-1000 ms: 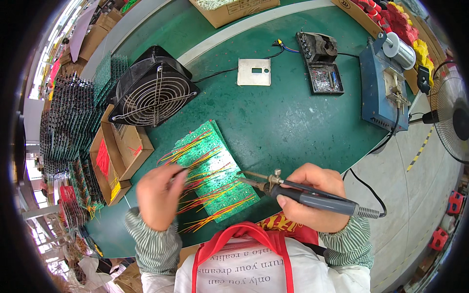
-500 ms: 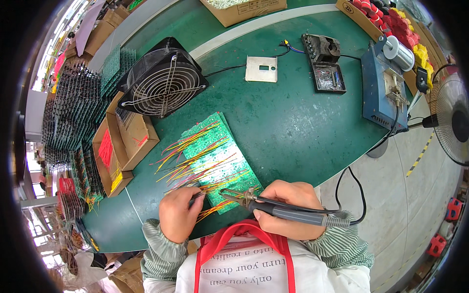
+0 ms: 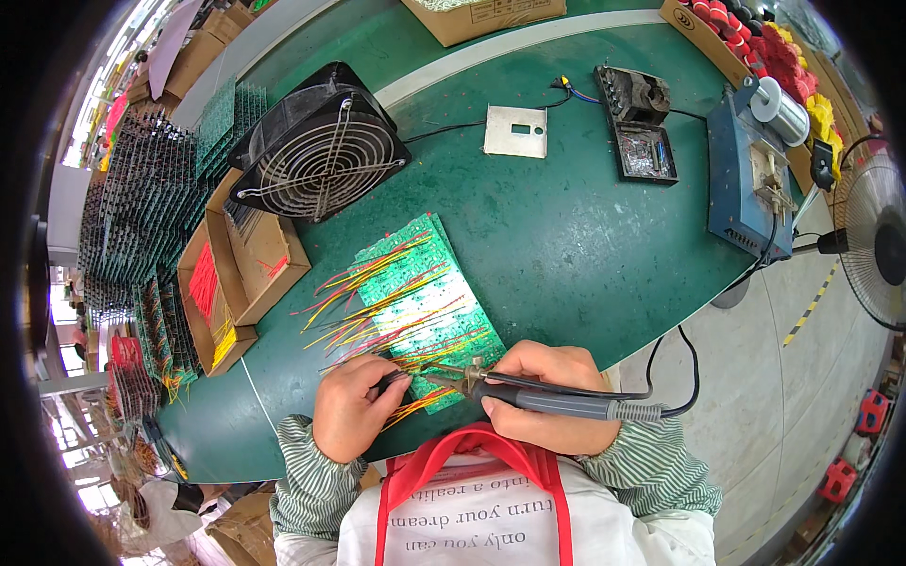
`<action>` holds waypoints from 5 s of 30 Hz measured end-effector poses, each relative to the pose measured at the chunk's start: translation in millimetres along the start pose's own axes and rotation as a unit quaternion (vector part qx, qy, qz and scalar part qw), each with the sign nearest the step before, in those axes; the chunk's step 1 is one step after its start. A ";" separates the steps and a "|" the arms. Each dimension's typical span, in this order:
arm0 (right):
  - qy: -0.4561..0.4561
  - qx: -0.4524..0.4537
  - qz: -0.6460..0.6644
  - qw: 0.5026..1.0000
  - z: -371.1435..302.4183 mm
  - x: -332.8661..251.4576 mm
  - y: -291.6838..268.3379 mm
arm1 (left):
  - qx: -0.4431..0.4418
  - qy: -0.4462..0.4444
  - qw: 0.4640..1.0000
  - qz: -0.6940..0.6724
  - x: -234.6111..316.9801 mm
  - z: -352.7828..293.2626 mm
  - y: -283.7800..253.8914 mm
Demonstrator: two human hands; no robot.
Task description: The person solders wires onto circuit boards using a soldering iron, taking wires from boxes and attaching them to the boards.
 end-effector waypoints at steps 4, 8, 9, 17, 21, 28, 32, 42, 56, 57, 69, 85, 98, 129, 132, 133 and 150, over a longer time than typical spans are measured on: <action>-0.015 -0.004 -0.009 1.000 1.9 -5.4 0.1 | 0.001 0.001 1.000 0.004 0.1 0.3 -0.5; -0.003 -0.002 0.036 0.999 -0.5 -2.4 -4.9 | -0.004 0.003 1.000 0.003 0.5 0.8 0.6; 0.001 -0.006 0.030 1.000 -1.1 -5.0 -6.3 | -0.004 -0.001 1.000 0.002 0.4 0.5 0.3; -0.002 0.008 0.018 1.000 -8.7 -6.3 -16.1 | 0.043 -0.031 0.988 0.146 -4.3 -9.6 -47.7; -0.016 0.030 0.000 0.999 -13.5 -2.6 -21.6 | 0.075 -0.058 0.984 0.152 8.0 -7.6 -53.4; -0.019 0.042 0.000 0.999 -12.8 -5.7 -26.7 | 0.004 0.015 1.000 0.019 10.8 14.1 4.7; -0.013 0.043 0.018 0.999 -11.5 0.7 -25.9 | -0.003 0.016 1.000 0.006 7.3 16.3 8.9; -0.011 0.026 -0.006 1.000 -6.2 0.2 -22.9 | -0.012 0.012 1.000 0.012 9.4 18.7 12.6; -0.021 0.054 -0.034 0.998 -17.0 -6.6 -42.8 | 0.133 -0.005 0.969 0.209 23.1 15.4 -62.5; -0.017 0.061 -0.032 0.997 -17.5 -5.9 -44.1 | 0.133 -0.005 0.969 0.210 24.5 16.4 -59.7; -0.008 0.073 -0.015 0.997 -14.3 2.8 -48.4 | -0.021 0.044 0.999 0.025 20.9 36.7 23.7; -0.015 0.081 -0.034 0.996 -18.0 -4.7 -58.5 | 0.009 0.060 0.998 0.030 24.8 37.8 -1.0; 0.010 0.115 -0.036 0.993 -23.4 2.9 -72.8 | -0.018 0.064 0.997 0.040 35.0 55.8 34.8; -0.013 0.114 -0.045 0.992 -44.6 1.7 -68.3 | 0.103 0.081 0.961 0.242 40.3 26.8 -36.3; -0.026 0.070 -0.010 0.997 -46.6 -1.7 -50.6 | 0.030 0.029 0.988 0.150 41.6 5.0 -32.7; -0.027 0.068 -0.010 0.997 -46.9 -2.7 -46.8 | 0.031 0.028 0.988 0.151 44.5 -1.1 -30.1; 0.004 -0.014 -0.020 1.000 -33.4 -0.2 -2.8 | -0.032 -0.003 0.999 -0.018 16.9 -19.2 17.8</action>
Point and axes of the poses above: each hand's wrist, its own z-axis towards the middle knuckle, its own y-axis out of the palm, x = y × z, the point moved 9 cm from there along z, towards the middle knuckle, and after that the axes turned 13 degrees about y, right-handed, at the moved point
